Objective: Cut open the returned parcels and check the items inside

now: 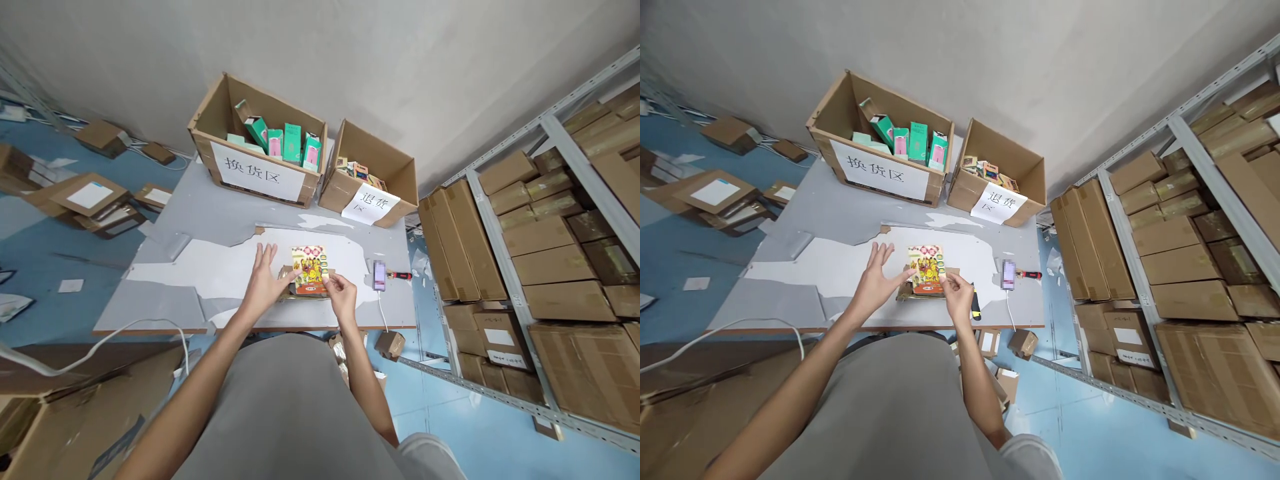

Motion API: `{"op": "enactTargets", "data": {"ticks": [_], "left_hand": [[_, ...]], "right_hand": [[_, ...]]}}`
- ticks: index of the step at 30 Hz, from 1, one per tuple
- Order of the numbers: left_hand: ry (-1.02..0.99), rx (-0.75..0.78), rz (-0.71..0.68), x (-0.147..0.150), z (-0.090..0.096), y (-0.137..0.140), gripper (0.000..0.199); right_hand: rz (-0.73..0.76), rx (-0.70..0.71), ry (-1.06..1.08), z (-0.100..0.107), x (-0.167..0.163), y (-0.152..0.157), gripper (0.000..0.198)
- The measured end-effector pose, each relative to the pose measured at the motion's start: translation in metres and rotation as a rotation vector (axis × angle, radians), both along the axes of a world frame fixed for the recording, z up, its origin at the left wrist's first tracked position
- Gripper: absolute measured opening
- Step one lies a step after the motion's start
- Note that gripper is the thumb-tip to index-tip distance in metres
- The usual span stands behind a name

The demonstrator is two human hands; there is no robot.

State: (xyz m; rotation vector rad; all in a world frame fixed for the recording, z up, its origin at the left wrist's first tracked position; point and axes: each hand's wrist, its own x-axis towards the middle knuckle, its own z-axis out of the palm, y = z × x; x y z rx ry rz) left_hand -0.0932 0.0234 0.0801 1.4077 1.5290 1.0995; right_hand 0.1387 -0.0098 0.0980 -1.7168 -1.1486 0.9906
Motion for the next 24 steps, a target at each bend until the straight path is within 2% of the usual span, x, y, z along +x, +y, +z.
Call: {"op": "enactTargets", "data": {"ticks": [2,4,8,11,15,18,21,24], "left_hand": [[-0.133,-0.101,-0.023,-0.001,-0.008,-0.003,0.094],[-0.238,-0.154,-0.050,0.001,-0.014,-0.006,0.089],[-0.319,-0.192,-0.032,0.005,-0.017,-0.012,0.096],[-0.311,-0.141,-0.020,0.004,-0.013,-0.009,0.091],[-0.287,-0.039,-0.025,-0.001,-0.002,0.000,0.075],[-0.218,0.079,-0.025,-0.005,0.012,0.006,0.052],[-0.187,0.174,-0.091,-0.008,0.029,0.008,0.030],[-0.191,0.183,-0.139,-0.008,0.043,0.008,0.024]], "right_hand": [[-0.096,-0.037,0.271,-0.005,0.001,0.001,0.054],[-0.148,-0.061,0.412,-0.007,-0.001,0.000,0.062],[-0.187,-0.080,0.449,-0.008,-0.007,-0.003,0.063],[-0.170,-0.060,0.425,-0.008,-0.009,-0.003,0.063],[-0.106,0.009,0.355,0.001,-0.009,-0.002,0.058],[-0.049,0.078,0.300,0.017,-0.008,0.000,0.048],[0.010,0.148,0.324,0.035,-0.009,0.002,0.042],[0.009,0.174,0.346,0.047,-0.010,0.004,0.042]]}}
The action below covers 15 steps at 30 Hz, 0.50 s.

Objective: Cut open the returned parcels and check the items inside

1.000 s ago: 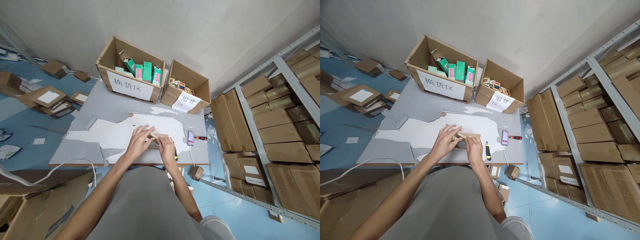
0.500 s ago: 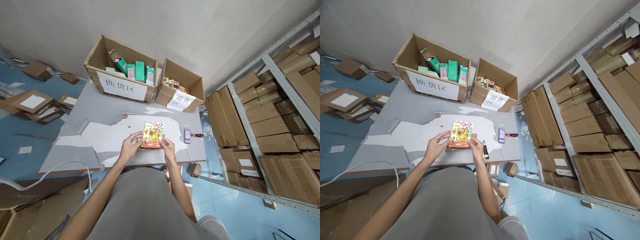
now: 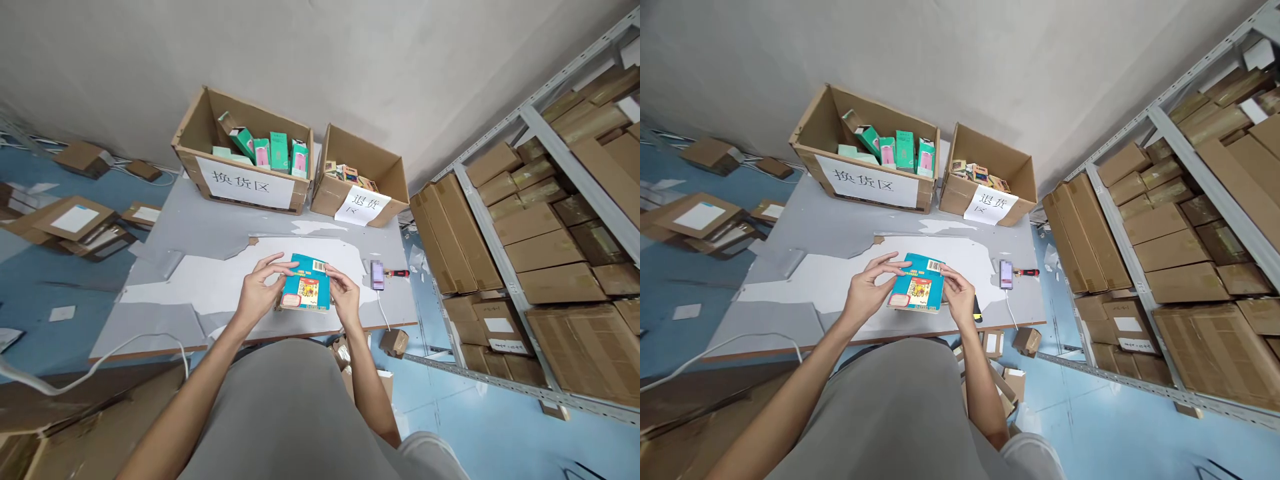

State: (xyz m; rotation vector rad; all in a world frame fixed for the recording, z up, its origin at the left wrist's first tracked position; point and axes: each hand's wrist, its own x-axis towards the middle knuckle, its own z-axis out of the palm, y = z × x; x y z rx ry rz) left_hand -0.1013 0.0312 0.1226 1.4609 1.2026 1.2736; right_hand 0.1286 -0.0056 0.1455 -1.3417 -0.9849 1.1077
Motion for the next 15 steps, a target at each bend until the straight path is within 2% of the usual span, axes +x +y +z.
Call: {"op": "enactTargets", "data": {"ticks": [5,10,15], "left_hand": [[-0.016,-0.098,-0.002,0.005,0.004,0.001,0.024],[-0.125,-0.308,0.007,0.017,-0.006,0.006,0.066],[-0.139,-0.588,-0.097,0.025,-0.022,-0.011,0.096]], "right_hand": [[-0.007,-0.022,-0.011,-0.001,0.003,0.002,0.048],[-0.007,-0.130,-0.041,-0.019,0.020,-0.003,0.050],[0.052,-0.346,0.040,-0.052,0.030,-0.028,0.061]]}}
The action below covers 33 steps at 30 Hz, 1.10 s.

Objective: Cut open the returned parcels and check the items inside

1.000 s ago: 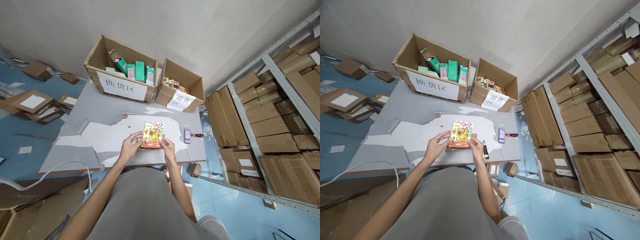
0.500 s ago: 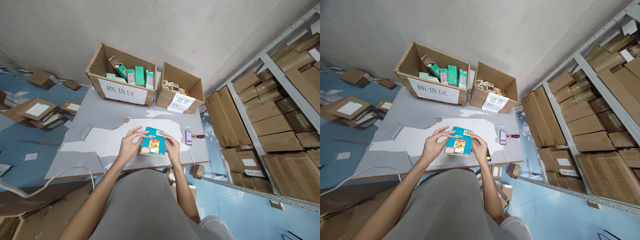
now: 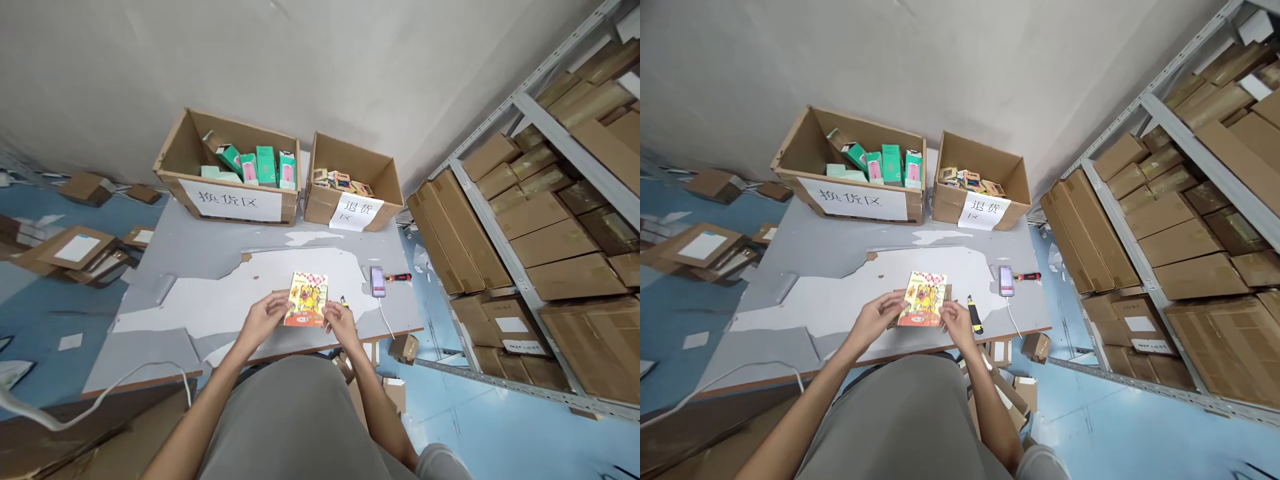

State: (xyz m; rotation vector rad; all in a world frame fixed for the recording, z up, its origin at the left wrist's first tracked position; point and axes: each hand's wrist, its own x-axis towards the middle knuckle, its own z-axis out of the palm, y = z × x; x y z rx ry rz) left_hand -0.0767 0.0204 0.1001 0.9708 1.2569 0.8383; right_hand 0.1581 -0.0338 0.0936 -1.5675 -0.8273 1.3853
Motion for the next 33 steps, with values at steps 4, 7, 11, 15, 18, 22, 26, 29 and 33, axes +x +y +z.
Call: {"op": "enactTargets", "data": {"ticks": [4,7,11,15,18,22,26,29,33], "left_hand": [[0.025,-0.135,-0.130,0.006,-0.009,-0.008,0.092],[0.049,-0.044,-0.152,0.021,0.009,0.026,0.084],[0.146,0.399,-0.092,0.052,0.086,0.111,0.080],[0.237,0.826,0.012,0.070,0.148,0.169,0.076],[0.356,0.869,-0.051,0.071,0.123,0.163,0.066],[0.509,0.599,-0.336,0.067,0.024,0.095,0.066],[0.694,0.365,-0.605,0.079,-0.057,0.041,0.084],[0.733,0.390,-0.672,0.098,-0.081,0.035,0.080],[0.715,0.409,-0.671,0.117,-0.088,0.039,0.060]], "right_hand": [[0.029,-0.129,0.116,-0.019,0.004,-0.013,0.071],[0.025,-0.044,0.125,-0.001,0.019,0.017,0.074],[-0.051,0.292,0.048,0.071,0.053,0.106,0.076],[-0.076,0.571,-0.022,0.106,0.077,0.182,0.077],[-0.002,0.548,-0.098,0.062,0.083,0.185,0.070],[0.225,0.153,-0.323,-0.021,0.078,0.114,0.044],[0.495,-0.233,-0.576,-0.064,0.065,0.050,0.026],[0.521,-0.265,-0.664,-0.076,0.055,0.039,0.023],[0.525,-0.237,-0.760,-0.083,0.047,0.041,0.033]]}}
